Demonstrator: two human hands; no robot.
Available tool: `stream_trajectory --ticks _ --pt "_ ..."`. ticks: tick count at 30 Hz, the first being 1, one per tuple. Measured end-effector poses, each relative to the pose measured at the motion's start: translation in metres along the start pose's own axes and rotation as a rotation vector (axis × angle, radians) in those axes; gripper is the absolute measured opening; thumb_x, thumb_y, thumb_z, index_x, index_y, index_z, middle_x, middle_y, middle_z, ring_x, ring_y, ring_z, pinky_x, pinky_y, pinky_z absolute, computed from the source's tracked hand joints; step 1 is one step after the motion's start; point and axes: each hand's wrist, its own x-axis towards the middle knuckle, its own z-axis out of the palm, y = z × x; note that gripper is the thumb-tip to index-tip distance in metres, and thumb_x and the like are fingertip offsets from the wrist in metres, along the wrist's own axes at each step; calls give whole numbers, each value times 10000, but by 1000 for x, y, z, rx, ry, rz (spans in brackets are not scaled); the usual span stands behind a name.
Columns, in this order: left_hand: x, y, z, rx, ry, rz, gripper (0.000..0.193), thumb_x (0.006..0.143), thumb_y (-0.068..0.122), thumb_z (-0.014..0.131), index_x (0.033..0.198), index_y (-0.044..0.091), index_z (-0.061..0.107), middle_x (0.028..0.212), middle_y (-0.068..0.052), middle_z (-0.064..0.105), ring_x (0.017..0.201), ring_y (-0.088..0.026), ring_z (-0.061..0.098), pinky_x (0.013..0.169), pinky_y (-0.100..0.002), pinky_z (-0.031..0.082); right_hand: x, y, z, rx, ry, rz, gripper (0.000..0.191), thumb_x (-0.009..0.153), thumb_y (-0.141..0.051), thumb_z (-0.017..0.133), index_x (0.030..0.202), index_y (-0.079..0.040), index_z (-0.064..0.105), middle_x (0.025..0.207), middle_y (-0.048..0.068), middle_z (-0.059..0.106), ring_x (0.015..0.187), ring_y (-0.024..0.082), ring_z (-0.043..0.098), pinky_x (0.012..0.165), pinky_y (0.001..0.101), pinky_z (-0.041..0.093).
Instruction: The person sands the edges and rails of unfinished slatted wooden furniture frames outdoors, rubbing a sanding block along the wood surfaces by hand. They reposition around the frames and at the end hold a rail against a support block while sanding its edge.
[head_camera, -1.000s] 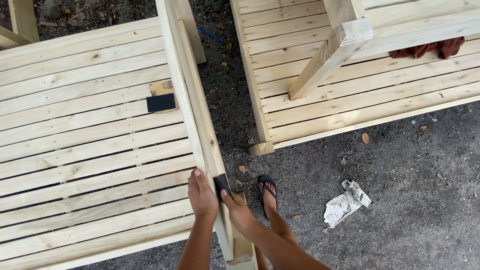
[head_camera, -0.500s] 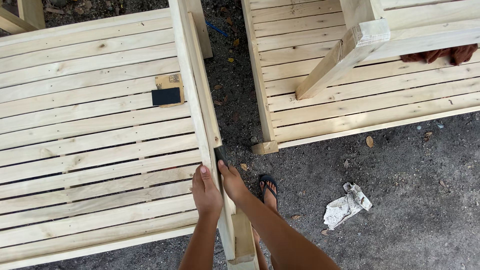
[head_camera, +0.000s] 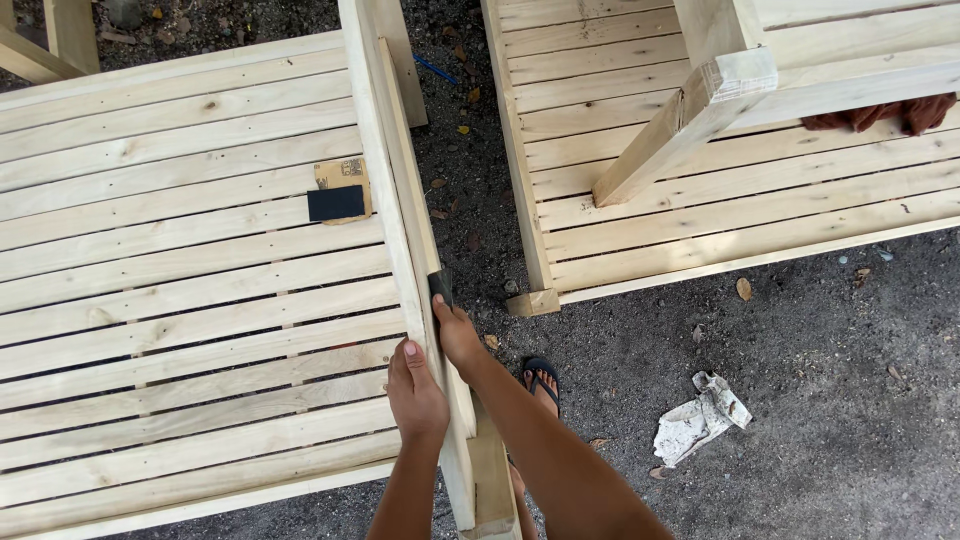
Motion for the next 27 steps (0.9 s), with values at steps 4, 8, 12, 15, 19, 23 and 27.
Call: stream_trajectory --ticks 4,8,12,15,19,23,27 --pt "2 3 0 11 -39 -60 749 1021 597 230 1323 20 599 1232 -223 657 1146 -418 618 972 -485 469 -78 105 -32 -77 -51 24 644 993 -567 498 1164 19 705 974 70 680 937 141 577 866 299 454" --pt "3 3 -3 39 -24 -28 763 1024 612 220 1302 17 606 1211 -220 666 1143 -419 613 985 -483 460 -124 161 -46 139 -119 114 522 992 -492 594 1189 -24 712 932 19 614 872 100 476 795 276 386" --pt "4 -3 -6 23 -10 -33 771 1024 625 234 1315 8 594 1242 -226 646 1151 -425 605 984 -488 455 -71 95 -20 -53 8 97 587 1039 -520 546 1162 39 675 950 63 522 895 170 460 831 318 406" --pt "4 -6 -1 34 -12 -22 766 1024 619 231 1302 16 613 1233 -223 659 1148 -428 612 982 -495 462 -29 44 -5 -19 3 9 605 995 -560 481 1213 -15 627 1117 100 691 1021 175 603 938 309 453" --pt "4 -9 6 27 6 -22 759 1024 620 243 1298 18 615 1234 -223 657 1147 -430 612 979 -496 464 -37 64 -16 -199 115 38 611 1023 -551 489 1177 20 643 1069 163 690 994 210 635 923 335 464" --pt "7 -9 10 18 21 14 738 1033 614 255 1282 22 618 1213 -224 657 1128 -432 607 967 -494 460 -84 145 -39 -322 79 -40 508 1004 -456 523 974 17 705 727 77 676 742 184 644 749 382 506" --pt "10 -6 11 58 -38 -55 715 1056 594 242 1182 21 650 1118 -222 691 1073 -422 633 954 -490 480 -120 175 -51 -145 -54 110 493 1051 -395 560 992 72 704 749 54 604 707 198 524 670 409 436"
